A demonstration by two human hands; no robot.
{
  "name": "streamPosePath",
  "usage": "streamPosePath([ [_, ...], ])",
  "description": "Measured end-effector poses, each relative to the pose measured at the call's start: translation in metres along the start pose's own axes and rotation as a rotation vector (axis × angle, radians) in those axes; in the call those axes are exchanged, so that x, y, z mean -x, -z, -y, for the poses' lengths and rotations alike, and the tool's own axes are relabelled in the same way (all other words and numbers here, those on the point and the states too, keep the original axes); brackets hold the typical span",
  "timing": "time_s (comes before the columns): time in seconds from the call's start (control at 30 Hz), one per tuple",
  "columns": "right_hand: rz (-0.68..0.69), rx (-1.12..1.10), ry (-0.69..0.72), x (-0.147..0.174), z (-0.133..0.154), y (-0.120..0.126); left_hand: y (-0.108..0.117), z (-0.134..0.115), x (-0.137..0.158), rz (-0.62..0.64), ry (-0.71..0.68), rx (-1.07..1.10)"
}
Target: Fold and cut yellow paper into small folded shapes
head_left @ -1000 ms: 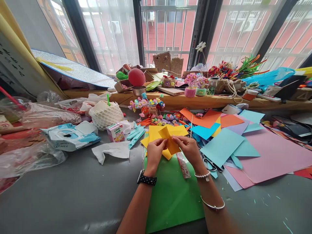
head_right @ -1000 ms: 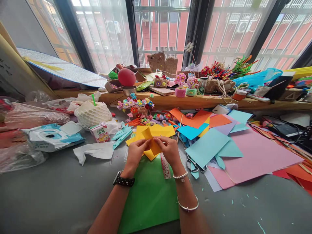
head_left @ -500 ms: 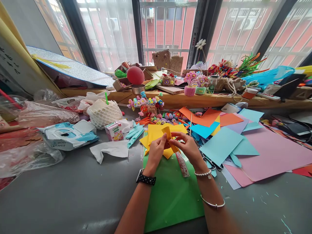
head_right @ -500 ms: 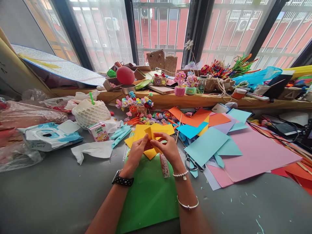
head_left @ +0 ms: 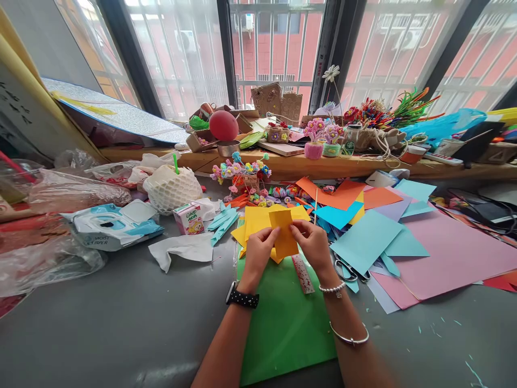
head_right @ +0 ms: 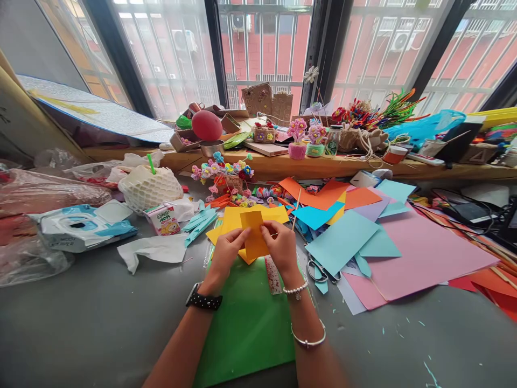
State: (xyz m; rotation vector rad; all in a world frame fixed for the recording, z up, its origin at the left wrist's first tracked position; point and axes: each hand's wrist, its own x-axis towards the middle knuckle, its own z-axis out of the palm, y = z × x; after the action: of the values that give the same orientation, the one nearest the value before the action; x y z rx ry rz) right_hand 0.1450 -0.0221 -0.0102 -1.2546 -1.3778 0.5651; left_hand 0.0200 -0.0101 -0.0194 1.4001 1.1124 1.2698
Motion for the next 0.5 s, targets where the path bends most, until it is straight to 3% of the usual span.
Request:
streamPosePath([
  [0.1,-0.069,0.156,0.094,0.002,0.0,-0.002,-0.002,-0.007,0.002,0.024,0.004,-0.05],
  [0.23,-0.174,0.45,0.339,0.005,0.001,-0.005,-0.007,-0.013,0.007,0.09,0.039,-0.113],
  [0.37,-0.113,0.513,0.505,0.007,0.003,-0.005,-0.008,-0.012,0.007,0.108,0.065,0.005],
  [0.5,-0.02,0.447,0.57,0.007,0.004,-0.004,-0.007,-0.007,0.004,0.064,0.079,0.176],
])
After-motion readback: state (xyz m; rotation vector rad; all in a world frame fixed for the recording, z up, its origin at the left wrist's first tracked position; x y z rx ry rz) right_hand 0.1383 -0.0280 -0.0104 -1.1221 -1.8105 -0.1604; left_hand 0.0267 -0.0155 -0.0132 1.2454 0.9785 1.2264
